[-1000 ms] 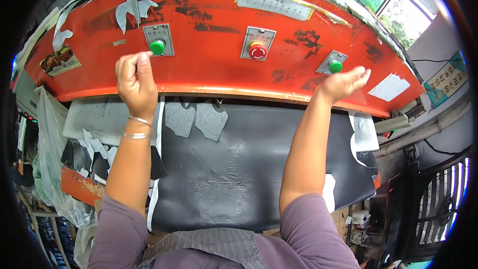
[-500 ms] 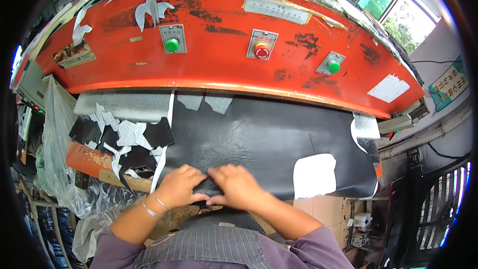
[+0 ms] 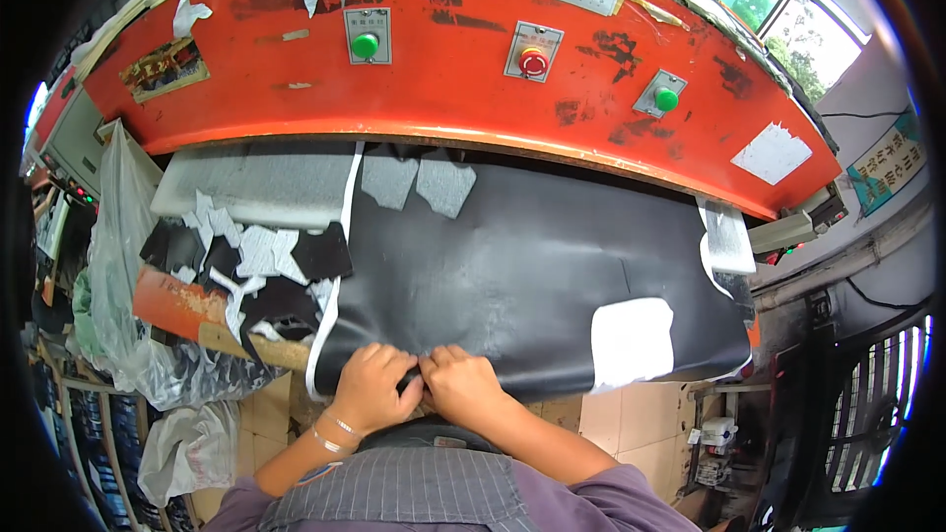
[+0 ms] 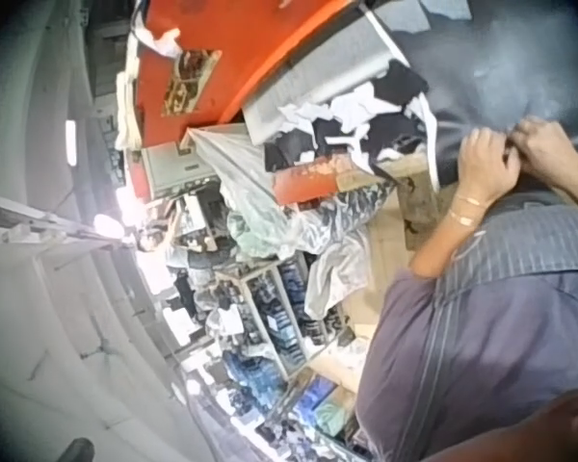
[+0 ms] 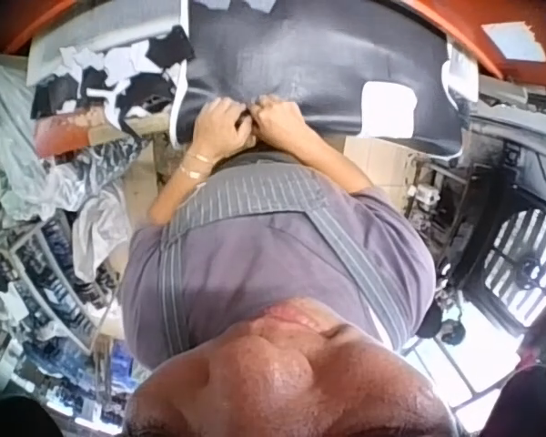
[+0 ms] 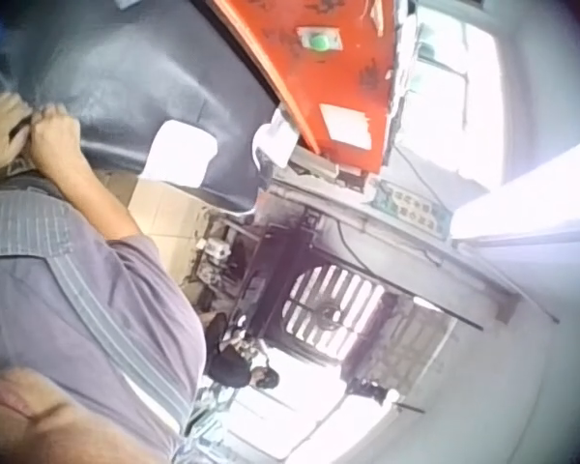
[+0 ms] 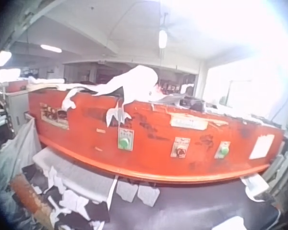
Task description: Die-cut and hand-trim leather or synthetic material for shoe manufacturing using a hydraulic press and scissors.
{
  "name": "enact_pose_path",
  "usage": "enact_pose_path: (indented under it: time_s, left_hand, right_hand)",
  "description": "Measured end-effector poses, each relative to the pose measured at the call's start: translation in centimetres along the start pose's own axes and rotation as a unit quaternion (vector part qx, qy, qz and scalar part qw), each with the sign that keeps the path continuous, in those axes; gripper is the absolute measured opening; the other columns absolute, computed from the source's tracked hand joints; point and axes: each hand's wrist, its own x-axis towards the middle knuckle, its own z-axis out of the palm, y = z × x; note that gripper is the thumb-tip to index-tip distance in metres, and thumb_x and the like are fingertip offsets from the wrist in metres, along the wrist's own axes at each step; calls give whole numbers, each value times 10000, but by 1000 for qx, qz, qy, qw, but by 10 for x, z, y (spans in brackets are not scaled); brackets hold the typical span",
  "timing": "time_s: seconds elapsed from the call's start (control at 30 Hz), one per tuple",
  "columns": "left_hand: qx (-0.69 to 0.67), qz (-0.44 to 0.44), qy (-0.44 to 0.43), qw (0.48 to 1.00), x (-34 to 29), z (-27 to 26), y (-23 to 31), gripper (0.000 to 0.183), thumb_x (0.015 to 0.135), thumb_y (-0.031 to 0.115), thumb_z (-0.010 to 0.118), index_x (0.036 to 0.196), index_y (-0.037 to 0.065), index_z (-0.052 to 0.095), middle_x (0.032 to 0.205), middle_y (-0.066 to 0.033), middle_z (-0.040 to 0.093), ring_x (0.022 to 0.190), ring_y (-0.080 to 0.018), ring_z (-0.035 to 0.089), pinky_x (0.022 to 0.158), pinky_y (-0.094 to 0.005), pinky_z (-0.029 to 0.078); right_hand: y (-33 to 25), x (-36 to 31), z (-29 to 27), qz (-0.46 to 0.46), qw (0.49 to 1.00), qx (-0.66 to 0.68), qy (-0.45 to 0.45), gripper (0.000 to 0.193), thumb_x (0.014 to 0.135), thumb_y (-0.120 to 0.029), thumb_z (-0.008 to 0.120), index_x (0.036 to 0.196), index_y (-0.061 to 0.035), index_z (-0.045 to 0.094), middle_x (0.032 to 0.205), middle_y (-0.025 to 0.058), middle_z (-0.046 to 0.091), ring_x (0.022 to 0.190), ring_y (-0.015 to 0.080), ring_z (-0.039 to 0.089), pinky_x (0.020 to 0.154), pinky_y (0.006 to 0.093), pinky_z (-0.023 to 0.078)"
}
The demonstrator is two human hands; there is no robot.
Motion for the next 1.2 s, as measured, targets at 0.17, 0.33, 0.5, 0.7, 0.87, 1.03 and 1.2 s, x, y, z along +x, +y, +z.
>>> enact_pose_path:
  time_s: [0.17,0.33,0.5,0.7,0.87,1.03,1.2]
  left_hand:
    - [-230,-49,-232,944,-14,-24,-40,232,915,225,577,926,42,719,938,-112,711,881,-250,655,806,-332,505]
    - [-287,-71,-183,937,47,-42,-41,233,932,177,570,1070,21,674,942,-126,676,844,-226,645,761,-304,493]
    - [-429,-114,-170,880,108,-38,-49,245,963,160,543,1135,18,645,1025,-39,667,924,-95,617,790,-250,490]
    - [-557,-186,-21,809,144,-26,-71,659,911,53,538,1488,59,218,1482,-161,318,909,-147,628,788,-259,497]
    - [-290,-4,-32,957,137,13,-93,861,765,33,737,1481,134,268,1398,-185,452,1007,-207,627,844,-324,511]
    - [-212,-149,-159,953,102,10,-72,498,745,42,731,1220,54,581,1099,-191,638,1000,-312,631,860,-356,492]
    - [246,-172,67,951,90,-41,-72,528,740,147,750,1225,58,561,1167,-158,579,1131,-346,515,993,-429,369]
  right_hand:
    - [50,61,-45,122,960,195,-156,481,815,-526,647,1005,-87,685,797,162,674,805,352,661,753,441,524]
    - [111,216,-33,350,936,-41,21,878,800,-740,484,1398,-103,402,1418,266,356,1319,377,356,898,536,470]
    - [141,275,-37,423,899,-76,-81,881,758,-696,551,1397,-104,415,1431,230,347,1330,363,343,908,601,445]
    - [143,205,-68,286,941,178,-20,694,639,-458,686,1180,-27,635,1297,279,441,1227,369,435,979,447,424]
    - [104,108,-49,156,885,414,-144,545,749,-445,685,1126,-54,651,1287,296,409,1217,386,387,1068,430,309]
    - [111,58,-72,56,931,317,-174,547,707,-372,751,1136,-49,646,1325,259,392,1239,399,401,1049,443,341]
    - [177,89,-125,-165,944,-198,-206,186,658,-179,685,828,-134,745,1339,117,441,1303,265,372,1106,516,270]
